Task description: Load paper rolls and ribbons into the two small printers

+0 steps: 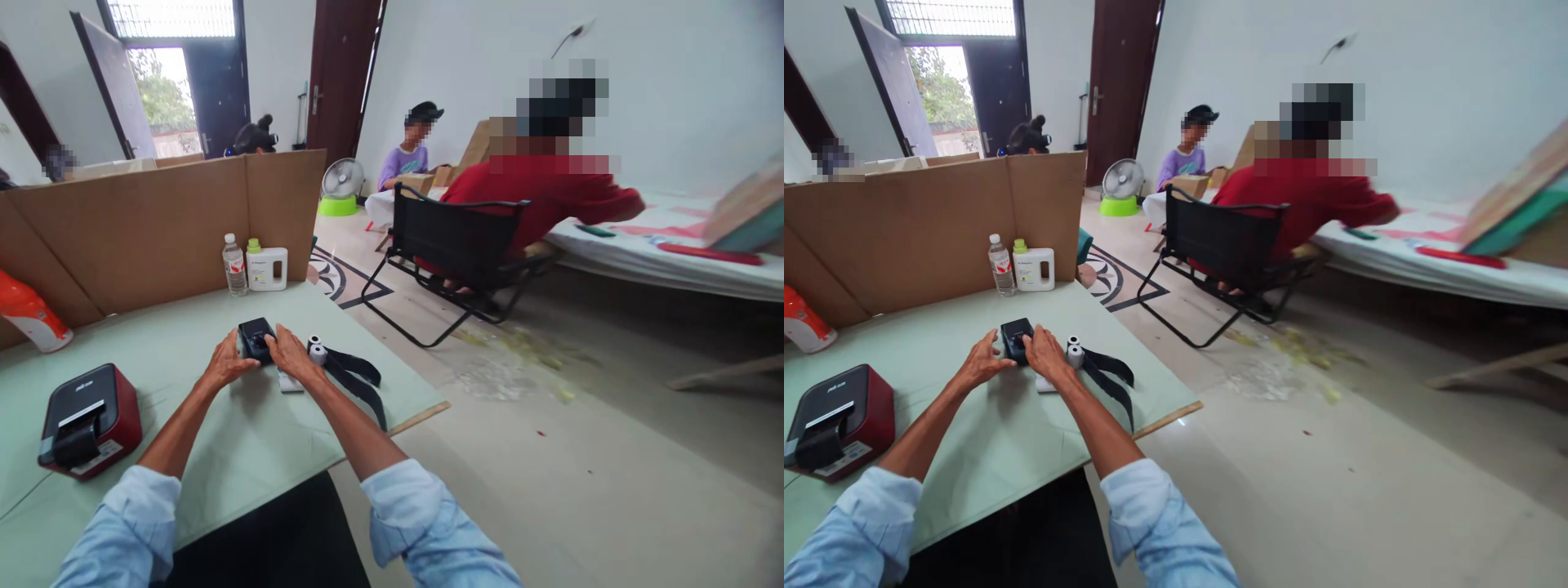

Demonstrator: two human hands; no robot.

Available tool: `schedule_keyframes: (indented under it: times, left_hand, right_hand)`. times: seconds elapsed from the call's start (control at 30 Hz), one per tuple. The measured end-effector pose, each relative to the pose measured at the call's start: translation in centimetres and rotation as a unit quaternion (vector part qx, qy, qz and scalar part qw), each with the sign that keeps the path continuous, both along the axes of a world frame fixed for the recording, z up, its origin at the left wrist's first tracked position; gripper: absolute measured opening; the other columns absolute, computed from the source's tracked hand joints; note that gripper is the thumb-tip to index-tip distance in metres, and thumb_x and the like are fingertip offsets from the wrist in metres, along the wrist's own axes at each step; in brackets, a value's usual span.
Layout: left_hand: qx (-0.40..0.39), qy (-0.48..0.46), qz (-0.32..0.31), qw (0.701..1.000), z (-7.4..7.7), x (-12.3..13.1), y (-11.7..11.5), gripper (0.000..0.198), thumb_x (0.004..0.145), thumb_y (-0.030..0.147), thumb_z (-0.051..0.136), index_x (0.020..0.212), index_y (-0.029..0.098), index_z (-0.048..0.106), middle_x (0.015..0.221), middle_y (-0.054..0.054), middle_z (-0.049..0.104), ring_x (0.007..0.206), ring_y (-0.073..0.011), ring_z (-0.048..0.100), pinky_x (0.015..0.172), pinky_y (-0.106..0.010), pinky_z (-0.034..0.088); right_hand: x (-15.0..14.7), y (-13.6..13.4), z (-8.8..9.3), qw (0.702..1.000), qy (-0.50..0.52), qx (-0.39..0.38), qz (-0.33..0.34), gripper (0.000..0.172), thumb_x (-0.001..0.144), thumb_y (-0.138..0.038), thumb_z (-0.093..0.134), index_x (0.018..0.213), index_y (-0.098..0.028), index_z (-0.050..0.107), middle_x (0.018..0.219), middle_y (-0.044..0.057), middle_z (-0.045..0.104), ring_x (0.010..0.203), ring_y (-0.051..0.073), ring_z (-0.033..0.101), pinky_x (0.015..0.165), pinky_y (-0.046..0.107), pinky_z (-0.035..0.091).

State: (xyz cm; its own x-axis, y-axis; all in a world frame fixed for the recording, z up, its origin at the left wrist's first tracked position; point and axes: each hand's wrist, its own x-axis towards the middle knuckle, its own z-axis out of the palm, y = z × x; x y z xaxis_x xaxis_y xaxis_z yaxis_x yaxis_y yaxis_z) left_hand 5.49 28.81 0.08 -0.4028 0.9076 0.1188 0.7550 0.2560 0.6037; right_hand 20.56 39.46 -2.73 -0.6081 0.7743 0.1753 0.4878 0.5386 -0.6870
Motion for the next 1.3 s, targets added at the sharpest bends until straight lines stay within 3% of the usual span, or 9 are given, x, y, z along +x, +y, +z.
schedule_keyframes:
  times: [0.17,0.33,0.43,0.53,0.63,0.77,1.0,1.13,1.3]
  left_hand:
    - [-0.004,0.005,0.007,1.000,-0.7,1.1,2.1,0.069,0.064,0.026,0.086,0.126,0.015,0.057,0.107,-0.009,0.072,0.094,-0.0254,0.068,0.082,-0.034,0.053]
    - [0.013,0.007,0.020,1.000,-0.2,1.4,1.1,0.061,0.065,0.022,0.082,0.121,0.017,0.057,0.101,-0.006,0.071,0.090,-0.0235,0.066,0.080,-0.033,0.051]
    - [0.026,0.006,0.022,0.999,1.1,1.1,-1.2,0.059,0.066,0.022,0.080,0.120,0.019,0.057,0.096,-0.003,0.070,0.083,-0.0216,0.066,0.075,-0.031,0.051]
    - [0.033,0.004,0.020,0.999,2.3,0.8,-5.1,0.059,0.068,0.023,0.076,0.124,0.019,0.056,0.093,-0.001,0.069,0.079,-0.0205,0.065,0.071,-0.030,0.050]
    - [0.027,-0.001,0.016,1.000,2.6,0.7,-9.5,0.059,0.069,0.024,0.074,0.125,0.019,0.056,0.092,-0.001,0.069,0.078,-0.0205,0.065,0.070,-0.029,0.050]
    - [-0.001,-0.024,0.032,0.999,1.7,0.6,-13.8,0.066,0.067,0.026,0.076,0.129,0.019,0.056,0.097,-0.003,0.070,0.083,-0.0233,0.067,0.073,-0.032,0.052]
    - [0.021,-0.059,0.026,0.998,-0.5,-0.4,-16.0,0.081,0.067,0.030,0.081,0.143,0.018,0.054,0.110,-0.006,0.074,0.099,-0.0298,0.070,0.087,-0.039,0.057]
    - [0.038,-0.077,0.017,0.996,-1.1,-1.1,-16.8,0.084,0.069,0.039,0.084,0.145,0.019,0.054,0.127,-0.012,0.071,0.106,-0.0324,0.070,0.090,-0.043,0.058]
    - [0.053,-0.082,0.006,0.995,-1.5,-1.6,-17.6,0.076,0.074,0.039,0.081,0.145,0.021,0.057,0.141,-0.015,0.063,0.116,-0.0322,0.067,0.090,-0.044,0.059]
  right_hand:
    - [-0.4,0.5,0.5,0.999,-0.032,-0.027,0.008,0.033,0.108,-0.035,0.040,0.117,-0.013,0.063,0.115,0.018,0.073,0.107,0.028,0.069,0.089,0.034,0.049]
    - [-0.7,-0.4,1.5,1.000,-0.015,-0.018,0.014,0.032,0.107,-0.033,0.041,0.117,-0.013,0.065,0.113,0.017,0.074,0.105,0.026,0.068,0.088,0.031,0.047]
    - [-0.9,-2.0,2.1,0.999,0.018,-0.003,0.038,0.033,0.107,-0.035,0.042,0.119,-0.015,0.065,0.114,0.014,0.074,0.105,0.024,0.068,0.091,0.031,0.048]
    - [-0.9,-4.7,2.0,0.996,0.054,0.004,0.070,0.037,0.106,-0.037,0.042,0.127,-0.015,0.063,0.119,0.014,0.073,0.111,0.025,0.067,0.096,0.034,0.049]
    - [-0.8,-7.9,0.5,0.992,0.077,-0.001,0.100,0.042,0.105,-0.038,0.043,0.137,-0.017,0.059,0.124,0.014,0.071,0.119,0.027,0.065,0.103,0.039,0.049]
    - [-0.7,-11.3,-2.3,0.980,0.137,-0.027,0.140,0.047,0.104,-0.039,0.045,0.145,-0.019,0.055,0.131,0.014,0.068,0.123,0.028,0.064,0.108,0.045,0.050]
    - [-0.4,-12.8,-5.2,0.966,0.178,-0.066,0.178,0.049,0.102,-0.035,0.047,0.148,-0.018,0.053,0.131,0.016,0.066,0.122,0.028,0.063,0.108,0.047,0.051]
    - [0.5,-12.5,-5.3,0.960,0.174,-0.086,0.200,0.061,0.097,-0.034,0.058,0.155,-0.024,0.044,0.141,0.015,0.060,0.125,0.028,0.061,0.104,0.048,0.053]
    - [1.0,-12.1,-4.9,0.956,0.159,-0.052,0.240,0.084,0.087,-0.037,0.077,0.160,-0.026,0.037,0.154,0.016,0.050,0.141,0.033,0.050,0.116,0.055,0.043]
